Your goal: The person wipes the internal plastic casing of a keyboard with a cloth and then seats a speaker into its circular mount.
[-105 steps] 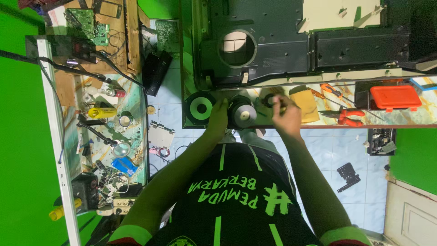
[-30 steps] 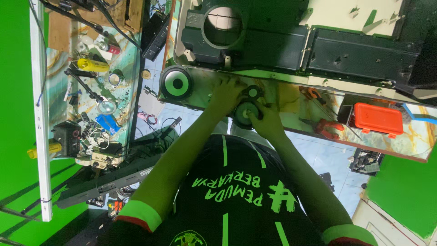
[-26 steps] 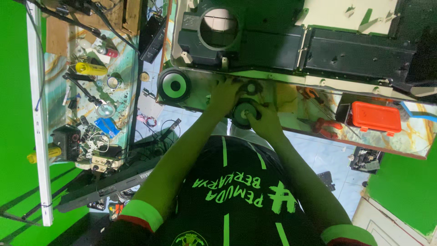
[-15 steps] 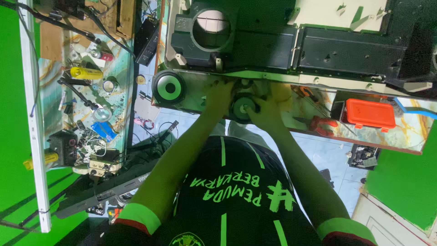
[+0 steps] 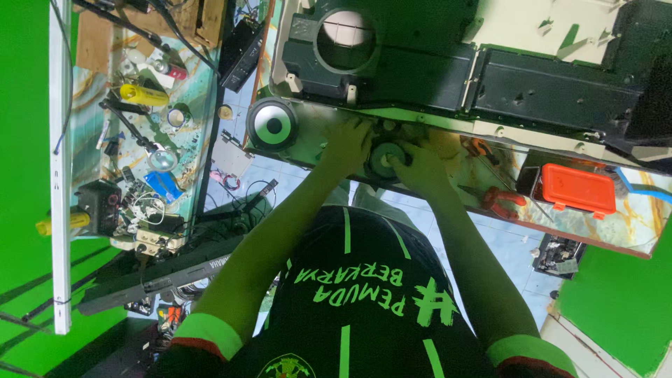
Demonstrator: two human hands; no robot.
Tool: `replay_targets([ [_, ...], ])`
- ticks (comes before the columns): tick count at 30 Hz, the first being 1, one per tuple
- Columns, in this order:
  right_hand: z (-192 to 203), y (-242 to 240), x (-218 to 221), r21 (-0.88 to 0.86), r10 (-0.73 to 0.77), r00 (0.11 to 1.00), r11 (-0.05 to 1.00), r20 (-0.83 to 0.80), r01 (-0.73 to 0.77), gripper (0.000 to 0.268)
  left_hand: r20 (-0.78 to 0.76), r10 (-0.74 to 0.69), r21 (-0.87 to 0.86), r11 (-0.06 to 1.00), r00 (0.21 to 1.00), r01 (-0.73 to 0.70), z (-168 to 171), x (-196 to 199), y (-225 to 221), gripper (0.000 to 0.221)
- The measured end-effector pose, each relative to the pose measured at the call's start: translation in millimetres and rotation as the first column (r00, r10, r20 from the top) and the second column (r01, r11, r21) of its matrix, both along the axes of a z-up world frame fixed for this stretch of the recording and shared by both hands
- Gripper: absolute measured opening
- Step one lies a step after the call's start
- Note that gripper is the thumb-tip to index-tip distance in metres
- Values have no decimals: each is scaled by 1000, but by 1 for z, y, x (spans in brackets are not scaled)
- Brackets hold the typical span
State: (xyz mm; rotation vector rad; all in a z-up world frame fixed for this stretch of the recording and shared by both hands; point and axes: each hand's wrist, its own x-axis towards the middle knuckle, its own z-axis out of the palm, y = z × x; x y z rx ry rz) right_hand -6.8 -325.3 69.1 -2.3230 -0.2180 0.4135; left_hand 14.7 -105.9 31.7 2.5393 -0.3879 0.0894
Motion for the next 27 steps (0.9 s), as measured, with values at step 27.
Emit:
replay_targets([
  [27, 33, 161, -12, -10, -174, 984, 985, 51, 174, 26, -295, 221, -332, 888, 930, -317, 96, -22, 222, 18],
])
